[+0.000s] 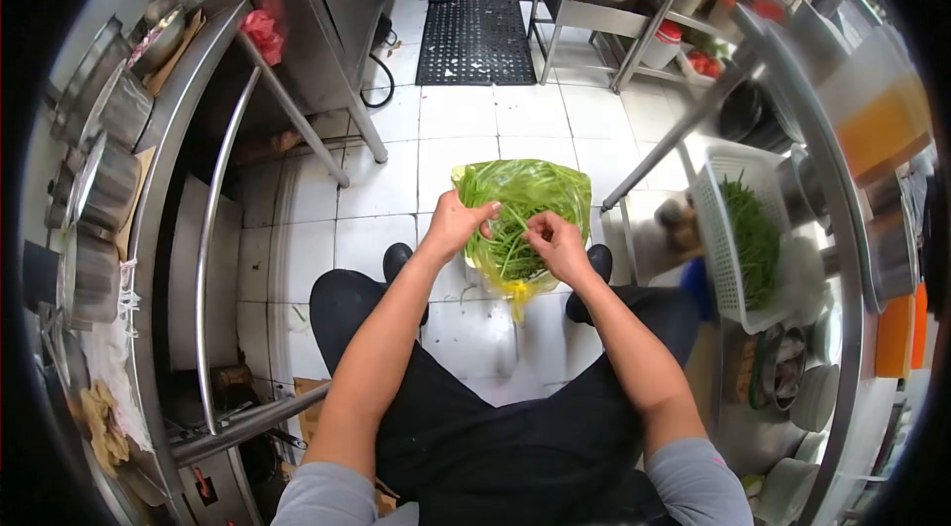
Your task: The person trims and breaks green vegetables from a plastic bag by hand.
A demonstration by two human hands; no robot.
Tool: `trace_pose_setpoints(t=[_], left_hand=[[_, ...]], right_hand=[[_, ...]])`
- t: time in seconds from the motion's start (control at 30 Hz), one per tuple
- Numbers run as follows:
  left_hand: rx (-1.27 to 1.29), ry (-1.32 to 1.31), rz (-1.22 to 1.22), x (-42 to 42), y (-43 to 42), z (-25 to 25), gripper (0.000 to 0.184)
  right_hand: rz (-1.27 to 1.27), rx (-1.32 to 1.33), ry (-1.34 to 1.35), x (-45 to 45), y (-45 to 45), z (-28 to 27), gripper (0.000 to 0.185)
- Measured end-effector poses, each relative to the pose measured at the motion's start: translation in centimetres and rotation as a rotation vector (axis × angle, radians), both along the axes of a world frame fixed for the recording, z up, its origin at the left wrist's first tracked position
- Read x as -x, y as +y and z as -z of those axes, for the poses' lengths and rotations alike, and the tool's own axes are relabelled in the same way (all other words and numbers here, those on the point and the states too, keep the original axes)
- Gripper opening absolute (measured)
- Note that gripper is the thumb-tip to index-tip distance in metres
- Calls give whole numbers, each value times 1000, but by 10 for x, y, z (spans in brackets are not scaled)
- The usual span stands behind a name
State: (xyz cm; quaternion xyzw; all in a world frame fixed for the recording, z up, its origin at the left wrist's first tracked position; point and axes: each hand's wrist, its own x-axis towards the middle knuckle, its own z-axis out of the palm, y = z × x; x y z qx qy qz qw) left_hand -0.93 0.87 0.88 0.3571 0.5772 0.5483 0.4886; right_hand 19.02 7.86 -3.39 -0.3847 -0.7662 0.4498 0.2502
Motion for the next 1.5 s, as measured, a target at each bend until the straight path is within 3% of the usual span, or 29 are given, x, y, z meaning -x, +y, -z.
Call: trace_pose_setpoints(t=[0.07, 0.13, 0.27, 0.3, 0.37, 0.57, 0.67, 0.77, 1.27, 1.5], left_hand=[[3, -11, -24, -5, -1, 2, 14], [37, 13, -22, -9, -2, 0, 18], [-53, -85, 32, -15, -3, -4, 18], [-62, -66, 36, -15, -4, -4, 18], [-71, -46, 39, -13, -4, -4, 19], [-163, 63, -193, -6, 0, -2, 14], [-164, 128, -227, -6, 0, 3, 14], [-170, 176, -290, -5, 1, 3, 12], [-186, 56, -354, 2, 1, 3, 12], [-218, 51, -355, 5, 0, 3, 14]], right_hand=[[49, 85, 71, 5, -2, 0, 20], [40, 296, 311, 8, -5, -4, 18], [-53, 471, 443, 17, -10, 5, 12], [-49, 475, 445, 18, -15, 0, 12], [-34, 769, 460, 19, -21, -13, 12], [-20, 920, 407, 19, -25, -14, 15], [-106, 908, 334, 15, -20, 8, 17], [-45, 878, 200, 17, -27, -9, 17], [-46, 590, 297, 18, -18, 4, 14], [-160, 735, 338, 17, -25, -19, 19]])
